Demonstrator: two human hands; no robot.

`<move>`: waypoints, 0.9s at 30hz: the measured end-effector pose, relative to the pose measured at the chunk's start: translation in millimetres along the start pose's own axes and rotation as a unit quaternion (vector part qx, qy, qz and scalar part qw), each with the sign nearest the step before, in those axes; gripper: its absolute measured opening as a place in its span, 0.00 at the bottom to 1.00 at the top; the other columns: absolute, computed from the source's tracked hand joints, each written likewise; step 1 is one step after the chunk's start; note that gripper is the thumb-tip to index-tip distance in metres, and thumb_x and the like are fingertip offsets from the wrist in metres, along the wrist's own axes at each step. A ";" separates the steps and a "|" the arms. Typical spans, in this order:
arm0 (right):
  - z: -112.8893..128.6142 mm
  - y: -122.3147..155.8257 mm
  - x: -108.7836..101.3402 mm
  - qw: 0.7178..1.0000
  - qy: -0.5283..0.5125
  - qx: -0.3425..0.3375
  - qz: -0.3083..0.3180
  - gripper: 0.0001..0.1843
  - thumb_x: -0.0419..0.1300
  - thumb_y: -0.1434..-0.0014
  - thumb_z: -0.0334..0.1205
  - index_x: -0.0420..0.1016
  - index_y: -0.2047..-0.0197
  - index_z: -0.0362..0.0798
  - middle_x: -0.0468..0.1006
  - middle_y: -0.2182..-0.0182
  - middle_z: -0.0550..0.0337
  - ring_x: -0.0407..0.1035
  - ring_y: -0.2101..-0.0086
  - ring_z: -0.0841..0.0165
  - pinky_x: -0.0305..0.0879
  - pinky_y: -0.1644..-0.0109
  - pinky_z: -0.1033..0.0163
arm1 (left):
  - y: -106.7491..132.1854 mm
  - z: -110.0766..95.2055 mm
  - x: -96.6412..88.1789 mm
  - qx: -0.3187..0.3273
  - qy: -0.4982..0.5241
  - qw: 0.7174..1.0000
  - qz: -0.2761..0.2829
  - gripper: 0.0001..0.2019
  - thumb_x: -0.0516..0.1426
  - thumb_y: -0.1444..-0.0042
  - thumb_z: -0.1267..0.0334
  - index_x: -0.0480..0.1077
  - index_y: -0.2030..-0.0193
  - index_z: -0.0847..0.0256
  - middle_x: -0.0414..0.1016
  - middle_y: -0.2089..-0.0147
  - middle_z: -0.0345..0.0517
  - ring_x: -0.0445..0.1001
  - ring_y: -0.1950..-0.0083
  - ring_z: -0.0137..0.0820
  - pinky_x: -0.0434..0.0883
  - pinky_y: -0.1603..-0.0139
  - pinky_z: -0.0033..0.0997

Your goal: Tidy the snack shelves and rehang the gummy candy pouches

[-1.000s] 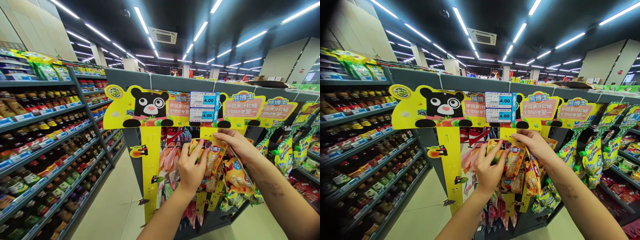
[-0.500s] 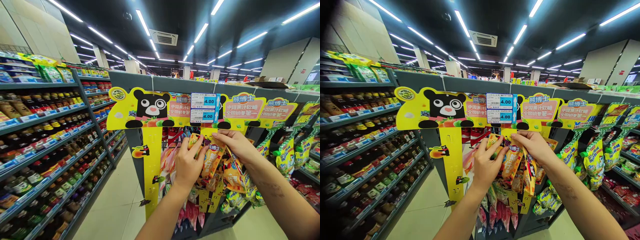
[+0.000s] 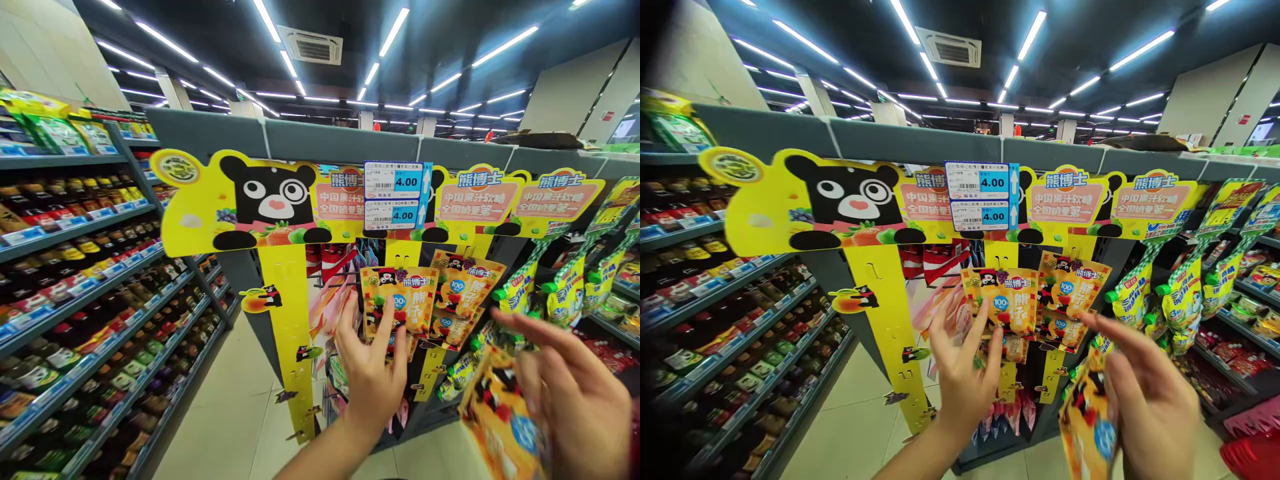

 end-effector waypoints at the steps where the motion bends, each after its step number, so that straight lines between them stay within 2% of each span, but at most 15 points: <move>1: -9.7 14.2 -13.5 0.997 -0.033 -0.026 -0.067 0.18 0.65 0.47 0.66 0.78 0.58 0.67 0.80 0.64 0.56 0.51 0.87 0.73 0.49 0.83 0.58 | 8.7 -3.0 -2.5 0.026 0.046 0.998 0.021 0.25 0.57 0.38 0.65 0.67 0.34 0.53 0.51 0.30 0.61 0.57 0.30 0.51 0.65 0.35 0.57; 2: -22.2 24.3 -21.0 0.994 -0.065 -0.022 -0.089 0.19 0.64 0.48 0.68 0.78 0.64 0.64 0.75 0.77 0.58 0.51 0.88 0.71 0.47 0.83 0.61 | 18.8 -8.4 -1.1 0.069 0.108 0.989 0.070 0.23 0.55 0.36 0.61 0.66 0.34 0.55 0.54 0.31 0.62 0.60 0.31 0.48 0.67 0.36 0.53; 3: -34.8 29.7 -23.8 0.991 -0.101 -0.010 -0.082 0.20 0.65 0.47 0.66 0.75 0.68 0.59 0.66 0.85 0.60 0.50 0.88 0.72 0.48 0.81 0.62 | 30.6 -16.1 2.6 0.128 0.180 0.967 0.130 0.23 0.52 0.34 0.56 0.66 0.34 0.56 0.60 0.34 0.61 0.64 0.33 0.45 0.70 0.38 0.48; 4: -46.5 31.0 -23.0 0.990 -0.128 0.011 -0.059 0.22 0.65 0.46 0.64 0.72 0.72 0.55 0.60 0.89 0.61 0.51 0.87 0.71 0.51 0.81 0.64 | 43.4 -23.8 8.8 0.176 0.231 0.936 0.199 0.23 0.50 0.33 0.57 0.64 0.33 0.56 0.66 0.36 0.59 0.67 0.35 0.41 0.71 0.39 0.43; 6: -63.3 25.2 -16.8 0.981 -0.184 0.053 -0.016 0.26 0.65 0.44 0.60 0.64 0.76 0.48 0.54 0.91 0.63 0.52 0.87 0.72 0.53 0.80 0.66 | 68.5 -35.0 25.4 0.228 0.271 0.877 0.325 0.27 0.51 0.33 0.57 0.57 0.29 0.58 0.71 0.38 0.56 0.69 0.36 0.38 0.72 0.39 0.37; 9: -71.9 10.6 -9.9 0.961 -0.263 0.082 -0.024 0.29 0.64 0.41 0.59 0.57 0.75 0.46 0.54 0.88 0.67 0.49 0.87 0.76 0.53 0.83 0.70 | 94.9 -39.0 49.2 0.215 0.245 0.834 0.445 0.36 0.55 0.36 0.52 0.48 0.25 0.61 0.63 0.31 0.58 0.63 0.30 0.40 0.67 0.33 0.38; 12: -73.5 2.1 -11.1 0.952 -0.297 0.061 -0.036 0.26 0.62 0.38 0.59 0.61 0.72 0.45 0.55 0.86 0.68 0.51 0.86 0.78 0.54 0.82 0.73 | 103.4 -37.0 55.9 0.149 0.274 0.825 0.471 0.36 0.56 0.40 0.59 0.51 0.27 0.63 0.60 0.29 0.58 0.64 0.30 0.41 0.68 0.34 0.37; 14: -78.5 -0.7 -16.3 0.959 -0.282 0.027 -0.020 0.27 0.63 0.41 0.64 0.68 0.68 0.46 0.64 0.81 0.64 0.60 0.82 0.77 0.60 0.79 0.73 | 100.1 -33.1 53.6 0.043 0.316 0.837 0.446 0.28 0.54 0.40 0.64 0.61 0.32 0.63 0.70 0.35 0.56 0.72 0.36 0.38 0.71 0.37 0.34; 16: -90.5 -3.0 -22.2 0.973 -0.229 0.017 0.019 0.26 0.71 0.50 0.61 0.75 0.62 0.46 0.75 0.71 0.58 0.71 0.74 0.72 0.70 0.73 0.71 | 95.8 -29.1 51.3 -0.088 0.337 0.834 0.427 0.19 0.54 0.38 0.62 0.71 0.41 0.61 0.79 0.45 0.51 0.77 0.43 0.37 0.72 0.39 0.33; 17: -98.6 -4.2 -25.3 0.980 -0.194 0.023 0.037 0.26 0.75 0.53 0.56 0.77 0.59 0.47 0.78 0.67 0.55 0.74 0.70 0.69 0.73 0.71 0.70 | 93.9 -28.6 50.9 -0.143 0.351 0.820 0.428 0.17 0.55 0.37 0.60 0.74 0.44 0.61 0.80 0.48 0.50 0.78 0.44 0.37 0.72 0.39 0.34; 19: -113.6 -7.1 -32.9 0.989 -0.135 0.028 0.046 0.21 0.77 0.54 0.44 0.79 0.58 0.46 0.80 0.64 0.52 0.76 0.68 0.67 0.75 0.68 0.69 | 89.6 -30.8 51.4 -0.207 0.411 0.765 0.450 0.18 0.58 0.38 0.57 0.75 0.44 0.59 0.79 0.45 0.50 0.76 0.42 0.38 0.70 0.37 0.35; 21: -120.8 -10.9 -38.9 0.993 -0.102 0.004 0.051 0.15 0.76 0.53 0.40 0.80 0.63 0.46 0.80 0.68 0.54 0.75 0.72 0.68 0.75 0.70 0.70 | 84.3 -29.5 51.4 -0.235 0.482 0.695 0.479 0.20 0.59 0.38 0.57 0.73 0.41 0.59 0.76 0.41 0.50 0.75 0.40 0.38 0.69 0.36 0.35; 23: -118.9 -15.0 -38.4 0.992 -0.068 -0.033 0.096 0.12 0.75 0.52 0.40 0.81 0.66 0.45 0.80 0.71 0.55 0.75 0.74 0.68 0.75 0.71 0.71 | 80.4 -16.2 48.1 -0.248 0.494 0.660 0.509 0.21 0.60 0.39 0.57 0.73 0.41 0.61 0.75 0.40 0.50 0.74 0.40 0.38 0.68 0.36 0.35; 25: -111.0 -19.6 -35.1 0.990 -0.036 -0.069 0.122 0.10 0.73 0.47 0.41 0.81 0.63 0.45 0.80 0.69 0.54 0.76 0.73 0.68 0.77 0.69 0.71 | 81.3 7.4 40.6 -0.244 0.433 0.669 0.553 0.20 0.61 0.41 0.57 0.75 0.44 0.62 0.77 0.43 0.50 0.75 0.43 0.39 0.68 0.38 0.34; 27: -100.8 -24.8 -30.7 0.991 -0.018 -0.108 0.083 0.10 0.69 0.41 0.41 0.80 0.58 0.46 0.81 0.66 0.53 0.78 0.68 0.67 0.78 0.63 0.71 | 87.5 33.6 29.7 -0.216 0.331 0.691 0.605 0.18 0.61 0.42 0.55 0.76 0.49 0.63 0.80 0.49 0.49 0.76 0.50 0.39 0.71 0.48 0.31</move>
Point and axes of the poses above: each hand's wrist, its own y-axis away from the middle knuckle, its own x-axis out of the palm, z = x × y, the point moved 4 cm from there along -y, towards the middle knuckle
